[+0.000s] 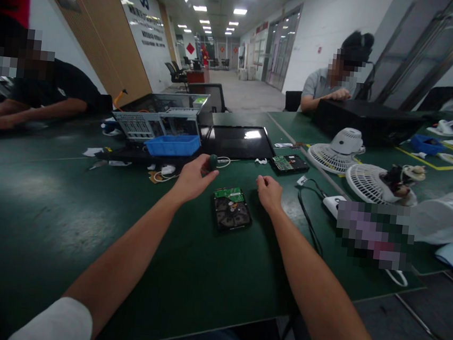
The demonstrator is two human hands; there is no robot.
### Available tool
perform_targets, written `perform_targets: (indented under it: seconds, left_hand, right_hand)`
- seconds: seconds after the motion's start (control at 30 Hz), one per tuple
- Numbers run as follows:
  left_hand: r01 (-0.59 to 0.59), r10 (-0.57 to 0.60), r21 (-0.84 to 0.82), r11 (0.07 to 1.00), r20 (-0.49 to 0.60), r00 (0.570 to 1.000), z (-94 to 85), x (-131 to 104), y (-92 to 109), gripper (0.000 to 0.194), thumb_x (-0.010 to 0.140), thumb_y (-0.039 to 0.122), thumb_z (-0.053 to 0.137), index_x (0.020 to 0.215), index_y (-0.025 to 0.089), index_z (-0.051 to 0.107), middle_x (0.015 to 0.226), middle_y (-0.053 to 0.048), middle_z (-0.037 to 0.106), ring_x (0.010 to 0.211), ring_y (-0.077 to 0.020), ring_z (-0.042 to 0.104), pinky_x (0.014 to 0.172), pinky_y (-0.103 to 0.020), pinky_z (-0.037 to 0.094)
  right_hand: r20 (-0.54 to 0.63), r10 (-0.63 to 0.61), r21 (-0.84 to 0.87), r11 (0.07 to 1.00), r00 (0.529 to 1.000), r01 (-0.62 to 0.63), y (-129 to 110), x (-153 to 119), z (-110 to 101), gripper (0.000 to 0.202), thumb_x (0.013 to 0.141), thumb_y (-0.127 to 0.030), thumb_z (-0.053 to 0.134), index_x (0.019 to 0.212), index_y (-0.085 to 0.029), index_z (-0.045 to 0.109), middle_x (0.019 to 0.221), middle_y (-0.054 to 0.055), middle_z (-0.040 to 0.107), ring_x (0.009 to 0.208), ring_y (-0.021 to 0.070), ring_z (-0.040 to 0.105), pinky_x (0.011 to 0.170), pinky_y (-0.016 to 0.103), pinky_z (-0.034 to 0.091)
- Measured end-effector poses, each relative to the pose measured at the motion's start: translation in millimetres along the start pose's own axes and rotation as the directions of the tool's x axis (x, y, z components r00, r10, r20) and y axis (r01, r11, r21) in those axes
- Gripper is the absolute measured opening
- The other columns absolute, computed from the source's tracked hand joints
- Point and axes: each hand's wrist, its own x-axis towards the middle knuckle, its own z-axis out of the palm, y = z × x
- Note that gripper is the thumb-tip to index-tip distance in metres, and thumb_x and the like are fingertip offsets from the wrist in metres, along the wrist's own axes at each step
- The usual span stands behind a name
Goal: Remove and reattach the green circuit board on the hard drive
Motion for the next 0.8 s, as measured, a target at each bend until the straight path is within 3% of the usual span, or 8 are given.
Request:
perform_targets:
  seconds: [0.13, 0.27, 0.43, 0.53, 0.63, 0.8]
  left_hand:
    - [0.012, -0.012, -0.069, 0.998, 0.005, 1.0, -1.6, -1.0, -0.8, 0.041, 0.088, 0.023, 0.065, 0.128, 0.021, 0.056, 0.103, -0.005, 0.07, 0.092, -0.0199, 0.067, 0.083, -0.033, 0.053]
    - [-0.002, 0.007, -0.106, 0.994, 0.048, 0.999, -2.8, -2.4, -1.7, 0.066, 0.088, 0.02, 0.063, 0.15, 0.026, 0.042, 0.107, -0.005, 0.07, 0.091, -0.0192, 0.069, 0.085, -0.034, 0.053]
    - [0.011, 0.002, -0.148, 0.989, 0.083, 0.997, -3.3, -2.2, -4.1, 0.063, 0.087, 0.018, 0.061, 0.147, 0.028, 0.044, 0.101, -0.003, 0.071, 0.083, -0.0163, 0.069, 0.081, -0.031, 0.054]
    - [0.059, -0.044, -0.187, 0.981, 0.083, 0.996, -2.2, -0.5, -6.8, 0.058, 0.084, 0.018, 0.064, 0.139, 0.027, 0.048, 0.099, -0.002, 0.071, 0.078, -0.0151, 0.069, 0.077, -0.029, 0.054]
    - [0.091, -0.079, -0.185, 0.978, 0.071, 0.994, -2.5, 0.7, -8.0, 0.049, 0.083, 0.019, 0.067, 0.129, 0.026, 0.054, 0.097, -0.002, 0.072, 0.079, -0.0155, 0.069, 0.077, -0.029, 0.055]
    - [0.089, -0.083, -0.152, 0.984, 0.045, 0.996, -9.9, 0.8, -3.8, 0.04, 0.084, 0.023, 0.068, 0.123, 0.025, 0.058, 0.097, -0.003, 0.072, 0.086, -0.018, 0.07, 0.082, -0.032, 0.056]
  right_hand:
    - [0.009, 0.042, -0.05, 0.998, 0.999, -0.041, -0.4, 4.7, 0.6, 0.028, 0.091, -0.044, 0.06, 0.079, -0.022, 0.073, 0.078, 0.004, 0.075, 0.068, 0.0185, 0.065, 0.067, 0.028, 0.045]
    - [0.043, 0.157, -0.1, 0.983, 0.987, -0.152, 1.9, 19.0, 2.6, 0.026, 0.089, -0.035, 0.061, 0.069, -0.023, 0.07, 0.067, 0.004, 0.071, 0.065, 0.0188, 0.066, 0.066, 0.028, 0.046]
    - [0.072, 0.187, -0.123, 0.976, 0.98, -0.177, 4.6, 37.6, 5.4, 0.03, 0.086, -0.035, 0.066, 0.059, -0.023, 0.065, 0.053, 0.003, 0.063, 0.055, 0.0183, 0.061, 0.063, 0.028, 0.045]
    - [0.081, 0.147, -0.202, 0.971, 0.986, -0.128, 0.4, 43.5, 10.0, 0.031, 0.082, -0.045, 0.073, 0.06, -0.024, 0.067, 0.054, 0.005, 0.063, 0.065, 0.0217, 0.065, 0.066, 0.03, 0.044]
    - [0.13, 0.102, -0.297, 0.953, 0.986, -0.059, -7.3, 46.0, 20.6, 0.034, 0.086, -0.052, 0.066, 0.067, -0.024, 0.071, 0.061, 0.007, 0.068, 0.071, 0.0232, 0.067, 0.069, 0.03, 0.043]
    - [0.184, -0.115, -0.245, 0.956, 0.976, 0.159, -13.7, 43.1, 40.5, 0.038, 0.094, -0.051, 0.055, 0.076, -0.023, 0.073, 0.076, 0.005, 0.074, 0.074, 0.0199, 0.065, 0.067, 0.028, 0.04]
